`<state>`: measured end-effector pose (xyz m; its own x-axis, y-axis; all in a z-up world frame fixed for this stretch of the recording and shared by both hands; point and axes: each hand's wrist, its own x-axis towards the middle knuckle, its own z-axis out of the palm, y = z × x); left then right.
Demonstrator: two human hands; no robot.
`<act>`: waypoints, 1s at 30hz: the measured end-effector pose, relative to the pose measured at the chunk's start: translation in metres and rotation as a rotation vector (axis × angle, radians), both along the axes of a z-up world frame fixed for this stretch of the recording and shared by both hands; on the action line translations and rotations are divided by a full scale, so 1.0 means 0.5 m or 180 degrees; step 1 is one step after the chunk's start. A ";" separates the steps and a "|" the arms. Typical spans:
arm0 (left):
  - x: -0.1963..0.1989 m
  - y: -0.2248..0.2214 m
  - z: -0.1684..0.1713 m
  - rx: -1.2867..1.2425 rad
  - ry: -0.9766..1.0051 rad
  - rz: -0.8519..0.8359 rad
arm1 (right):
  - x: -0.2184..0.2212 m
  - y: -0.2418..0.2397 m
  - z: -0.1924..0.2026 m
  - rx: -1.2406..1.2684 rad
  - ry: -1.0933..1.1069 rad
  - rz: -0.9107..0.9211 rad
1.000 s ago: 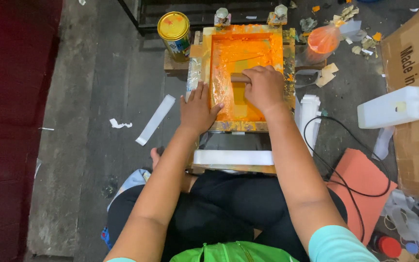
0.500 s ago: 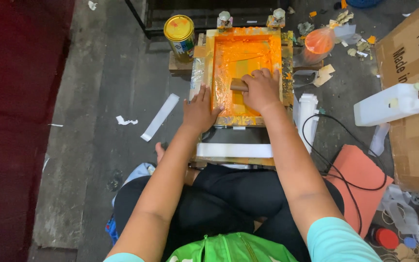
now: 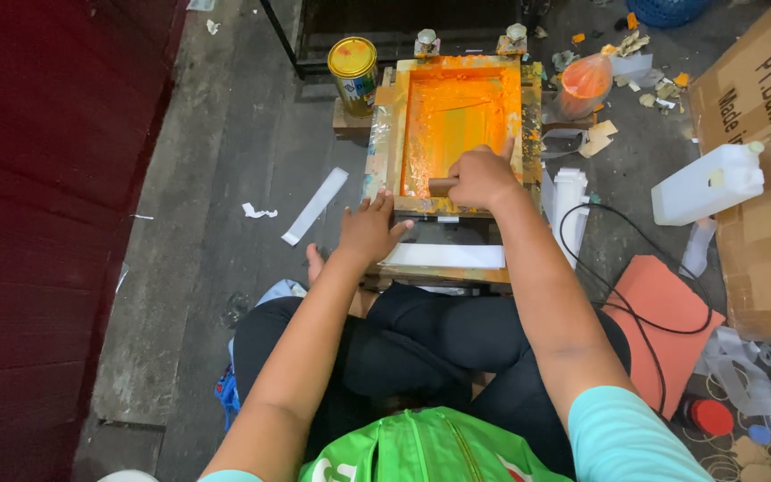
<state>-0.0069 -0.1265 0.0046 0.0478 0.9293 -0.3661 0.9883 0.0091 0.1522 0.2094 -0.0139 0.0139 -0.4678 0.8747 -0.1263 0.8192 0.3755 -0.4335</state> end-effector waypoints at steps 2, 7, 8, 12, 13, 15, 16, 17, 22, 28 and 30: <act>0.003 -0.007 0.030 0.0035 0.0005 -0.0019 | 0.001 0.010 -0.022 -0.0090 0.0013 -0.0055; 0.016 0.019 0.052 0.0057 0.0001 -0.0013 | -0.002 0.045 -0.058 -0.0014 0.0267 -0.0242; 0.018 0.029 0.049 0.0102 -0.0074 0.0023 | -0.003 0.041 -0.041 0.0140 0.0354 -0.0299; 0.019 0.078 0.036 0.0221 -0.0116 0.0040 | -0.005 0.065 -0.021 0.0600 0.0573 -0.0441; 0.016 0.092 0.032 0.0202 -0.0124 0.0029 | -0.004 0.066 -0.016 0.0583 0.0562 -0.0453; 0.011 0.120 0.023 0.0271 -0.0198 0.0012 | -0.003 0.070 -0.005 0.0820 0.0646 -0.0468; 0.011 0.131 0.024 0.0258 -0.0208 0.0005 | -0.001 0.076 -0.007 0.0809 0.0635 -0.0475; 0.011 0.141 0.026 0.0271 -0.0189 0.0003 | 0.001 0.082 -0.008 0.0905 0.0615 -0.0450; 0.009 0.175 0.015 0.0346 -0.0237 0.0007 | -0.001 0.091 -0.013 0.1115 0.0558 -0.0354; 0.007 0.168 0.010 0.0400 -0.0257 0.0027 | -0.002 0.090 -0.031 0.1014 0.0485 -0.0249; 0.008 0.162 0.008 0.0342 -0.0214 0.0023 | 0.002 0.081 -0.023 0.0912 0.0444 -0.0225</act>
<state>-0.0029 -0.0455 0.0088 0.0619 0.9635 -0.2605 0.9758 -0.0036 0.2187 0.2102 0.0268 0.0022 -0.4002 0.8964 0.1907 0.7877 0.4428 -0.4283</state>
